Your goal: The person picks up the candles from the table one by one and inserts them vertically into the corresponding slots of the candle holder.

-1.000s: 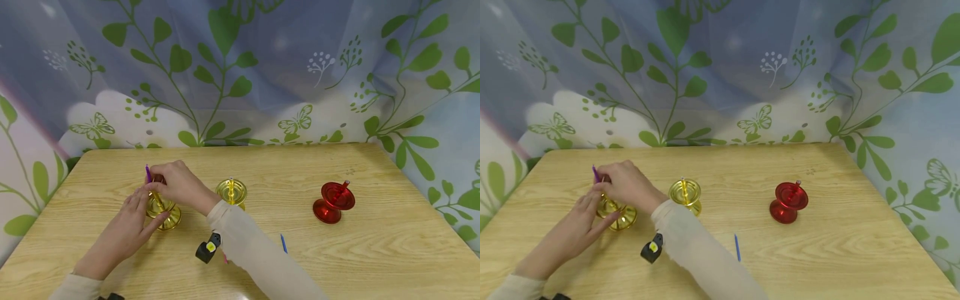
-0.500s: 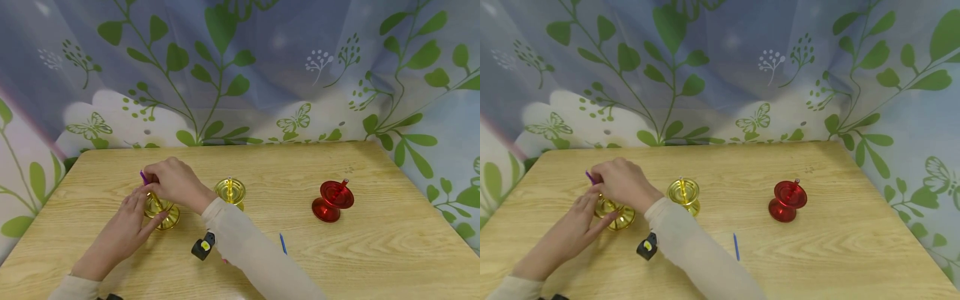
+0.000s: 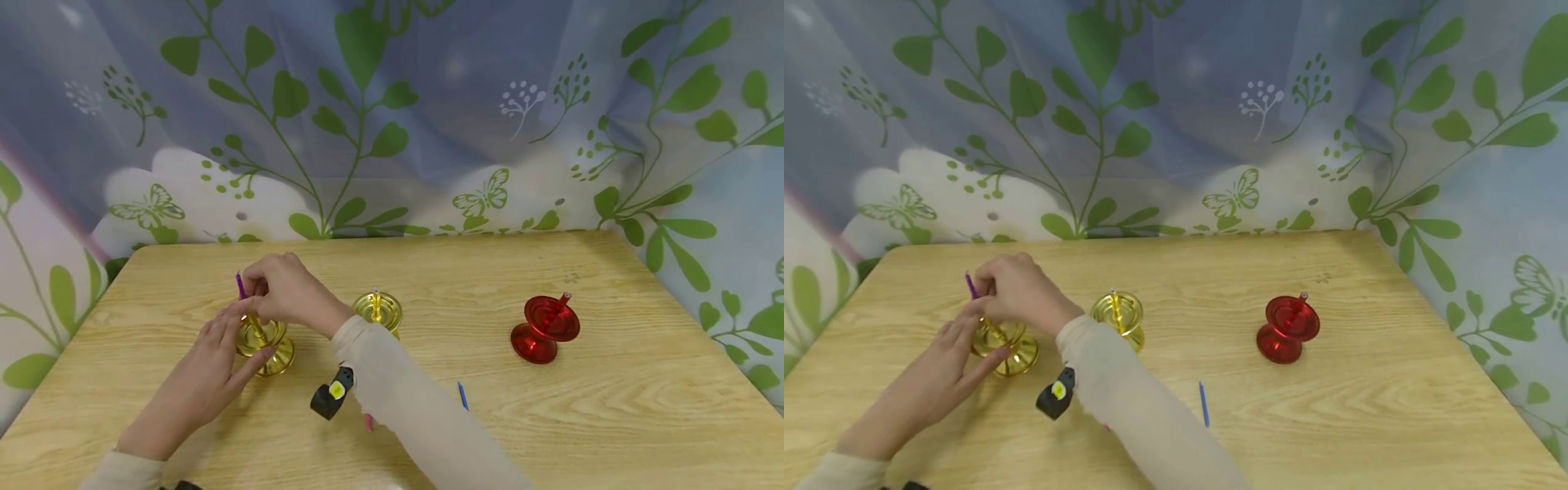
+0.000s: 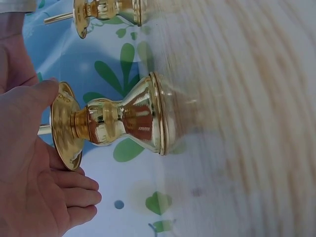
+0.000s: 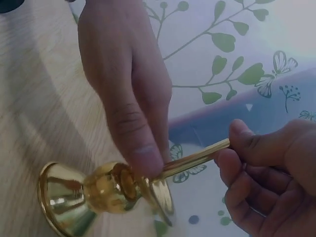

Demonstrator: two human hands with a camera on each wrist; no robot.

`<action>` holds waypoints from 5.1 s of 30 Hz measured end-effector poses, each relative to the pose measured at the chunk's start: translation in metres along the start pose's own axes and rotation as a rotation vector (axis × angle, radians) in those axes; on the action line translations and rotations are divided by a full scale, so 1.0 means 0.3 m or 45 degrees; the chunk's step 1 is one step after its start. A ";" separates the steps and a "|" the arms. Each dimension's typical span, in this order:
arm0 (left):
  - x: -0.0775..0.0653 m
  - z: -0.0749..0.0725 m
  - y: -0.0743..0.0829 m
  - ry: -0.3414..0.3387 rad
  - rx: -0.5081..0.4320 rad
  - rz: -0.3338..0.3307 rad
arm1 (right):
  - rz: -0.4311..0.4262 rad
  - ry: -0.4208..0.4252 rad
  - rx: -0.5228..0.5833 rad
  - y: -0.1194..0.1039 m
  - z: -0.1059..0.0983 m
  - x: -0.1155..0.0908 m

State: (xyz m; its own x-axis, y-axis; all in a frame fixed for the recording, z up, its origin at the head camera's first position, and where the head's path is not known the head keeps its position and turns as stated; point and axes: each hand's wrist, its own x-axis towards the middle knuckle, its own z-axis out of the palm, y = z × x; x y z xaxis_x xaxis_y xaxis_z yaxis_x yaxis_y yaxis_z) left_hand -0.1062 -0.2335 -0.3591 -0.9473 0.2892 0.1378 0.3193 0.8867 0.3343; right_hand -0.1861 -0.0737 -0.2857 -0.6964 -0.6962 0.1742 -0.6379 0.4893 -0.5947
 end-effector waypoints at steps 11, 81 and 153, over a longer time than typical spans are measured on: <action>0.004 -0.001 -0.003 0.047 0.019 0.046 | -0.010 -0.004 -0.038 0.001 -0.005 0.002; 0.002 -0.008 0.000 -0.009 0.013 0.000 | -0.231 0.293 0.072 0.040 0.055 -0.042; -0.046 -0.008 0.022 0.029 0.074 0.014 | 0.091 0.336 -0.366 0.425 -0.206 -0.795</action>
State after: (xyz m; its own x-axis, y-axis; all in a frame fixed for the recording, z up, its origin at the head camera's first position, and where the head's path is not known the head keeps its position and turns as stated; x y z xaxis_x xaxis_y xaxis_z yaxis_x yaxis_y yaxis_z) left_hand -0.0909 -0.2327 -0.3565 -0.9429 0.2911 0.1621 0.3267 0.9034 0.2778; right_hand -0.1217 0.1871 -0.3545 -0.7794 -0.5140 0.3583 -0.6244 0.6849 -0.3756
